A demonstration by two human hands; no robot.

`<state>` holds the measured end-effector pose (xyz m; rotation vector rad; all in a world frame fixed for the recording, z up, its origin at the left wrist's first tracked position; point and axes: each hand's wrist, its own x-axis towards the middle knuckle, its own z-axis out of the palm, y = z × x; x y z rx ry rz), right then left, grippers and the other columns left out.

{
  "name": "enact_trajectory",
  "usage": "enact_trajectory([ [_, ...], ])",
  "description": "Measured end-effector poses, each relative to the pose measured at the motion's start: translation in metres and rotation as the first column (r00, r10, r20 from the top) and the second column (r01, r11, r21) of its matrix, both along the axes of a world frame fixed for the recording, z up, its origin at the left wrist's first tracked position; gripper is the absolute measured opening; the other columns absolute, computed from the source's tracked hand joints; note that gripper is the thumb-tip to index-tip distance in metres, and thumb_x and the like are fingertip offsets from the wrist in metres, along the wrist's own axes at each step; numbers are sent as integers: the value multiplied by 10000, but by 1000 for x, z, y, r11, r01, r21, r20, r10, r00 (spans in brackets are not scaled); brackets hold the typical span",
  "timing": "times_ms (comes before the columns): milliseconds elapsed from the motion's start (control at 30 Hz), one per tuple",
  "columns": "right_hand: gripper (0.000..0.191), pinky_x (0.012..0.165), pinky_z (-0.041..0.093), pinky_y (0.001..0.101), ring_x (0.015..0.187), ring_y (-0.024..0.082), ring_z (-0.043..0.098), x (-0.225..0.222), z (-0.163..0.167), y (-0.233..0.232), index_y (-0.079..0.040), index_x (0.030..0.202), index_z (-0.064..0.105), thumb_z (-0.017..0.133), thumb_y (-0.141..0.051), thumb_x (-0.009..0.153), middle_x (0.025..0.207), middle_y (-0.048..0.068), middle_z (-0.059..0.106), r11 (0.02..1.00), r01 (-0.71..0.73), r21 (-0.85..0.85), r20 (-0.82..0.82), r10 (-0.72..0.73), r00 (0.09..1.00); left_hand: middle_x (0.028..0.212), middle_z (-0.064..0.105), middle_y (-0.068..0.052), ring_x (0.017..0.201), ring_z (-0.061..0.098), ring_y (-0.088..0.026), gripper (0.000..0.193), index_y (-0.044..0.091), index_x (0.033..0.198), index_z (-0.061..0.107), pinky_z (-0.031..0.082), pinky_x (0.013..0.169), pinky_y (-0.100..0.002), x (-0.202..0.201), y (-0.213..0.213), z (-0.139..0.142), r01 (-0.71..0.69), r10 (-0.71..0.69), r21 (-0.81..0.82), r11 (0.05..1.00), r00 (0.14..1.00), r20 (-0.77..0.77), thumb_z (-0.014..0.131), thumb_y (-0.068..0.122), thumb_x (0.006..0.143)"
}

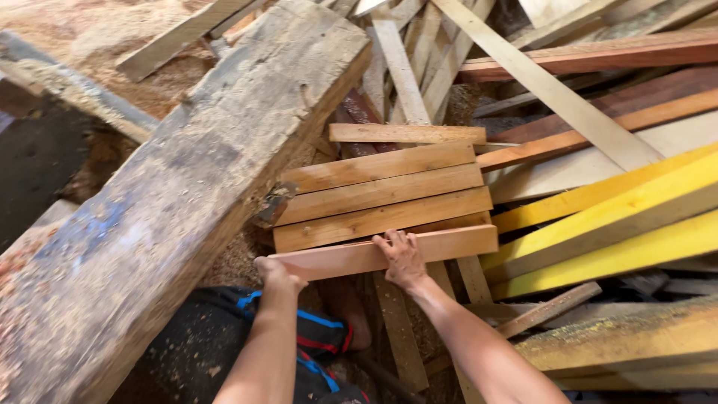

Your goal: The person uses a drill press to bore elongated holes into a wooden plank, then places the finished piece on a stack of similar planks. The person then picks up another plank and positions it under the drill.

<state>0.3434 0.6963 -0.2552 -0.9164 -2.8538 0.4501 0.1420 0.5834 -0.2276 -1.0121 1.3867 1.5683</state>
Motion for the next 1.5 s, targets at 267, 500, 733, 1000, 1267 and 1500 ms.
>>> enact_trajectory([
  [267, 725, 1110, 312, 528, 1200, 329, 529, -1, -5, 2, -165, 1266, 604, 758, 3, 579, 1225, 140, 572, 999, -30, 22, -63, 31, 998, 1658, 298, -178, 1516, 285, -450, 815, 45, 1597, 265, 85, 1179, -754, -4, 0, -12, 37, -31, -99, 994, 998, 55, 219, 580, 984],
  [500, 674, 1142, 311, 498, 1216, 290, 538, -5, 2, 0, -216, 1306, 618, 678, 20, 677, 1229, 104, 579, 995, -11, 100, -12, 13, 1000, 1660, 329, -157, 1531, 273, -443, 839, 89, 1604, 284, 51, 1177, -764, -4, 0, -9, 11, -11, 1, 1000, 998, 57, 163, 630, 973],
  [733, 637, 1067, 342, 476, 1229, 305, 526, -13, 2, -9, -222, 1299, 615, 802, -144, 696, 1276, 130, 569, 982, 64, 177, -32, -59, 998, 1696, 251, -35, 1555, 199, -424, 868, 252, 1620, 212, 80, 1154, -831, -6, -8, -4, -38, 32, 101, 994, 998, 57, 160, 742, 905],
  [1000, 697, 1037, 383, 452, 1214, 249, 525, 0, 1, -8, -295, 1284, 628, 926, -346, 656, 1241, 17, 568, 940, 332, 71, 34, -335, 941, 1651, 296, -225, 1435, 314, -629, 977, 131, 1629, 213, 237, 1165, -711, -11, -18, -7, 117, -117, 17, 993, 992, 45, 165, 812, 930],
  [1267, 691, 1024, 397, 448, 1249, 259, 501, 6, 4, -5, -274, 1253, 637, 933, -296, 629, 1259, 0, 565, 933, 359, -40, -28, -360, 933, 1650, 204, -260, 1449, 298, -601, 1032, 120, 1628, 136, 231, 1214, -642, -8, -20, -17, 186, -186, 45, 982, 982, 11, 183, 839, 889],
  [1500, 716, 1055, 385, 459, 1296, 300, 461, 12, 4, 1, -262, 1283, 614, 919, -191, 638, 1376, 100, 499, 944, 328, -34, 5, -328, 945, 1660, 256, -252, 1466, 281, -585, 1085, 45, 1617, 201, 179, 1214, -651, -3, -20, -19, 217, -219, 113, 970, 976, 9, 109, 842, 888],
])
